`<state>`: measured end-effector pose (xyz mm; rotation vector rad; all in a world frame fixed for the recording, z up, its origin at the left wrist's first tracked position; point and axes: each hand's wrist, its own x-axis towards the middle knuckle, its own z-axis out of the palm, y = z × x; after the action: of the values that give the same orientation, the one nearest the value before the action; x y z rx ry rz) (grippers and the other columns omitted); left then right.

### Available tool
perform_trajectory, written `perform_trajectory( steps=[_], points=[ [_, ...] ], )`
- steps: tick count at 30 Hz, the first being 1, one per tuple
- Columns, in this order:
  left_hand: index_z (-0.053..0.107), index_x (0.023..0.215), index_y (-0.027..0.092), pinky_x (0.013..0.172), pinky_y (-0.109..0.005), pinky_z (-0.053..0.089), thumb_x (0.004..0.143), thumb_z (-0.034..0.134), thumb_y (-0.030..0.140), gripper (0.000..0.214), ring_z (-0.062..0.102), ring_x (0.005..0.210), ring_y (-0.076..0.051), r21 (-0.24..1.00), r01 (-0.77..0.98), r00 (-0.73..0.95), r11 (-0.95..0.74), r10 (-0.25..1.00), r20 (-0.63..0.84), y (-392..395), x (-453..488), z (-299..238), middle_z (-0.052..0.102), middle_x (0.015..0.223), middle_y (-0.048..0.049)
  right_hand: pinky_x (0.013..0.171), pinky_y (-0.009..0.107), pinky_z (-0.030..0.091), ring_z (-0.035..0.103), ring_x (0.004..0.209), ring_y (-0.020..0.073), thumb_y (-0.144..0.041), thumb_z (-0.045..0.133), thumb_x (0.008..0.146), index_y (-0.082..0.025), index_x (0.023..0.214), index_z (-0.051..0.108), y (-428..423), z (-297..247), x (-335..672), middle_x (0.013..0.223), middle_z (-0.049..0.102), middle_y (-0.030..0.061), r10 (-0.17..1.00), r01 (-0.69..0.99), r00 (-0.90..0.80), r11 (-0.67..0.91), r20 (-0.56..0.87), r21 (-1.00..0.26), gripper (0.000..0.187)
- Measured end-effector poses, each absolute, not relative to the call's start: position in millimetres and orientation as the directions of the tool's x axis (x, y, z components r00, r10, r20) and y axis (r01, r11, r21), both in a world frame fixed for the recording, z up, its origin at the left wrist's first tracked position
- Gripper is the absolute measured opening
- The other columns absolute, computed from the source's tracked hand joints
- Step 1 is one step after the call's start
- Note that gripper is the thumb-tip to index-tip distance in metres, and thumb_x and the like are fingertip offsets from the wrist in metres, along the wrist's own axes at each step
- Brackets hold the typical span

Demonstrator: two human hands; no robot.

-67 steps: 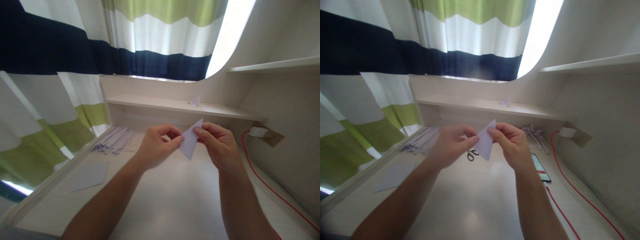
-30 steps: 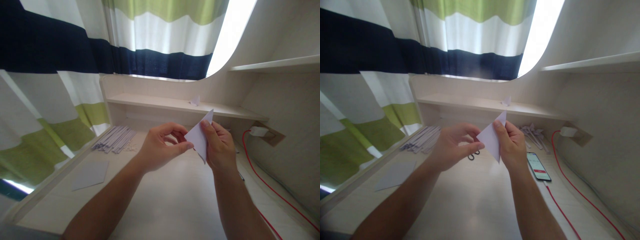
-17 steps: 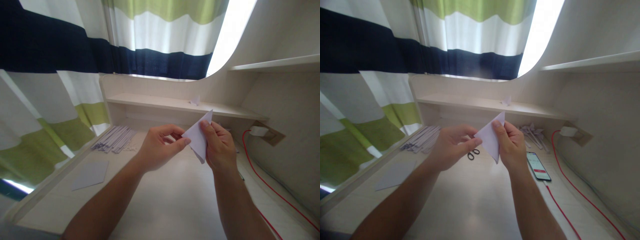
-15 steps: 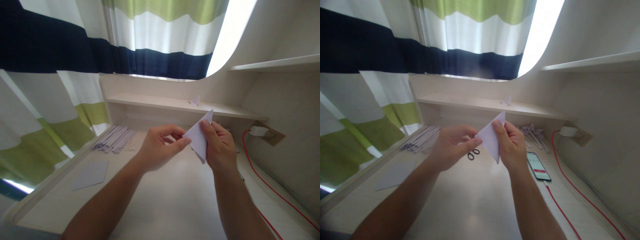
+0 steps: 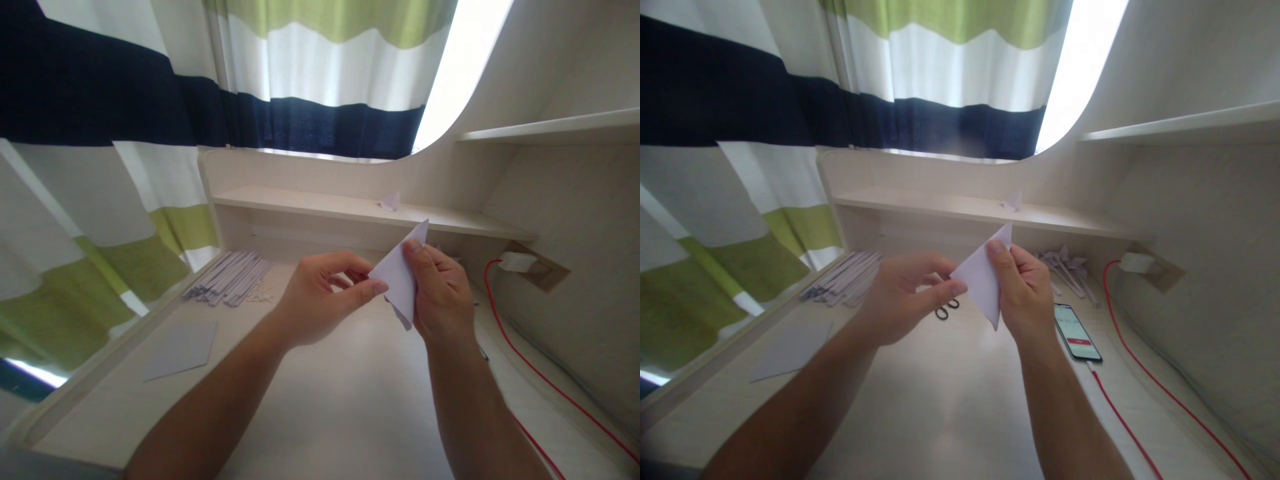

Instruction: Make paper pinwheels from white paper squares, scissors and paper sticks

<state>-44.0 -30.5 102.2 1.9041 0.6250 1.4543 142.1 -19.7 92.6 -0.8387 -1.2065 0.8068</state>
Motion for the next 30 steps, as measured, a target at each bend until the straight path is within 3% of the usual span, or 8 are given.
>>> perform_trajectory(
  steps=[9, 16, 30],
  points=[
    [0.083, 0.087, 0.020, 0.067, -0.022, 0.060, 0.090, 0.083, 0.026, 0.007, 0.077, 0.077, -0.015, 0.689, 0.007, 0.265, -0.725, 0.666, 0.698, -31.5, -43.8, 101.9, 0.084, 0.085, -0.0022, 0.033, 0.025, 0.028, 0.044, 0.040, 0.0123, -0.072, 0.076, 0.086, -0.023, 0.066, 0.059, -19.2, 90.5, 145.4, 0.052, 0.051, -0.0024, 0.889, -0.046, 0.114, 0.451, 0.443, -0.892, 0.055],
    [0.083, 0.089, 0.020, 0.067, -0.024, 0.060, 0.092, 0.080, 0.026, 0.008, 0.075, 0.073, -0.014, 0.636, 0.054, 0.257, -0.770, 0.626, 0.737, -32.0, -42.5, 98.9, 0.083, 0.084, -0.0022, 0.033, 0.024, 0.027, 0.043, 0.040, 0.0113, -0.068, 0.076, 0.088, -0.023, 0.068, 0.061, -19.1, 89.4, 147.1, 0.053, 0.051, -0.0031, 0.890, -0.064, 0.115, 0.450, 0.442, -0.891, 0.052],
    [0.083, 0.089, 0.018, 0.067, -0.020, 0.061, 0.091, 0.079, 0.022, 0.007, 0.076, 0.075, -0.013, 0.661, 0.038, 0.255, -0.750, 0.646, 0.719, -32.9, -42.4, 100.7, 0.084, 0.085, -0.0026, 0.036, 0.023, 0.027, 0.044, 0.043, 0.0106, -0.063, 0.078, 0.089, -0.021, 0.066, 0.061, -20.7, 88.1, 146.1, 0.055, 0.053, -0.0025, 0.899, -0.098, 0.100, 0.435, 0.426, -0.895, 0.050]
  ],
)
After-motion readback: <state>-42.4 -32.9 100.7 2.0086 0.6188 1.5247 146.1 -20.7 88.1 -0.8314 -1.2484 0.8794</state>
